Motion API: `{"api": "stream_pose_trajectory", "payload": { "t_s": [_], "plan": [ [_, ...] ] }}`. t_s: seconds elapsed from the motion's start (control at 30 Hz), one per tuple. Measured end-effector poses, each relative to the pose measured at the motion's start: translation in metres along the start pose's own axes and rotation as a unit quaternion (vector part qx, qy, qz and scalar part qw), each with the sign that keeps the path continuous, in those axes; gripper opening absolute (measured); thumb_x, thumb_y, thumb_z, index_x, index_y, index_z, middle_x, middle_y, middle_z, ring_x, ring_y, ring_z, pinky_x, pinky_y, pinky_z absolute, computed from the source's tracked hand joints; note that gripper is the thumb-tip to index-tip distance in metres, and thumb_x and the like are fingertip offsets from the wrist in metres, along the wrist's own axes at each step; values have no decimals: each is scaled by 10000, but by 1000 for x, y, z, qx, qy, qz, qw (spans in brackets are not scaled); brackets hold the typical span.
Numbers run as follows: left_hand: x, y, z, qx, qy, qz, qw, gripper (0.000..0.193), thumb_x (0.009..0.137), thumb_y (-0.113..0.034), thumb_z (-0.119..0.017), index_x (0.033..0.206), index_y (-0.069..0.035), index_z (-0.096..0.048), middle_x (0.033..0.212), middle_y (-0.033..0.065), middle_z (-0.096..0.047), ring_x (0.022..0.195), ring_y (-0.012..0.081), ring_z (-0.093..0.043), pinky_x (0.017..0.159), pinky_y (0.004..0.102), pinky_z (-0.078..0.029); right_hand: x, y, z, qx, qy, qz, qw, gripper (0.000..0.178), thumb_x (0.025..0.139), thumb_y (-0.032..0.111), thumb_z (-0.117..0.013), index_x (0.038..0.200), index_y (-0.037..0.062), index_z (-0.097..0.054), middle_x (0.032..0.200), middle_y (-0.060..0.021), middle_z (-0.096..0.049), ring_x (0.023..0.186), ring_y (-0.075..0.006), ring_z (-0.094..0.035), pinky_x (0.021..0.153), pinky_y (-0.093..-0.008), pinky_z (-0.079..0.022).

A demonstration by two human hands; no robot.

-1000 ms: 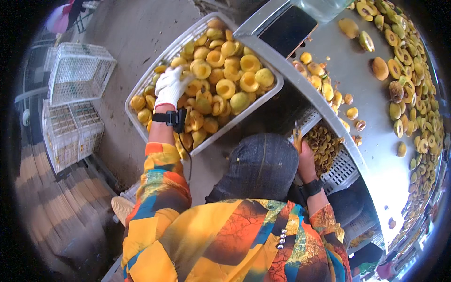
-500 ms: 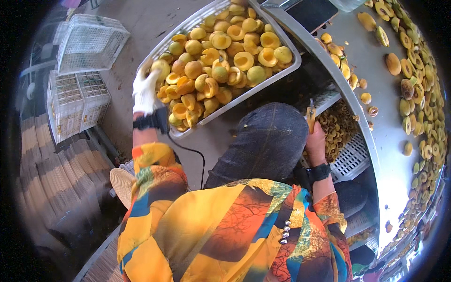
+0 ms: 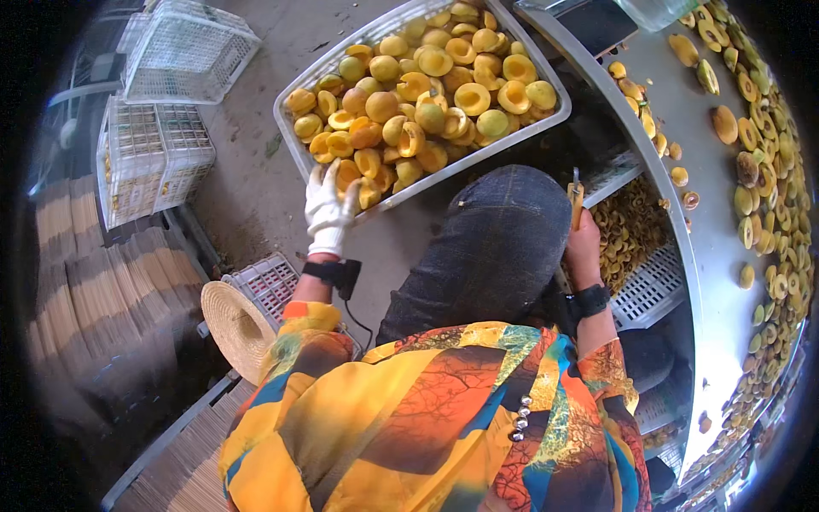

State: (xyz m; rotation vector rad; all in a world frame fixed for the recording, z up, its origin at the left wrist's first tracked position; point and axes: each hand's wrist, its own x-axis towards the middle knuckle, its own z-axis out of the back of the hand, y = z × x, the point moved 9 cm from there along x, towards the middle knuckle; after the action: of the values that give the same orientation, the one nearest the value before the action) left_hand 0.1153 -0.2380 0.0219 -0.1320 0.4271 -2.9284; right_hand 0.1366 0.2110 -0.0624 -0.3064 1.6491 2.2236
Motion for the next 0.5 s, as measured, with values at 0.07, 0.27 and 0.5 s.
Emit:
{"api": "stream_pose_trajectory", "payload": {
  "t_s": [0.07,0.27,0.5],
  "plan": [
    [9,-15,-5,34,-41,-2,999,615,802,-442,-602,1284,-87,-460,1305,267,-405,1172,434,-421,966,450,-379,1,-13,-2,14,12,5,1000,207,860,147,-605,994,-8,-574,872,-96,-650,762,-145,-574,684,-290,-469],
    [-3,-21,-83,132,15,14,991,827,788,-550,-541,1325,41,-328,1400,244,-269,1274,454,-235,1009,606,-160,-19,55,-6,-139,-6,44,989,175,865,143,-587,951,-9,-572,854,-114,-652,744,-160,-583,666,-305,-472],
    [33,-14,-99,187,58,57,979,877,827,-590,-431,1348,98,-274,1396,291,-266,1296,443,-220,1028,617,-99,-1,1,-1,-119,-4,19,993,232,849,204,-601,929,-10,-559,881,-196,-646,781,-269,-625,677,-359,-475]
  ]
}}
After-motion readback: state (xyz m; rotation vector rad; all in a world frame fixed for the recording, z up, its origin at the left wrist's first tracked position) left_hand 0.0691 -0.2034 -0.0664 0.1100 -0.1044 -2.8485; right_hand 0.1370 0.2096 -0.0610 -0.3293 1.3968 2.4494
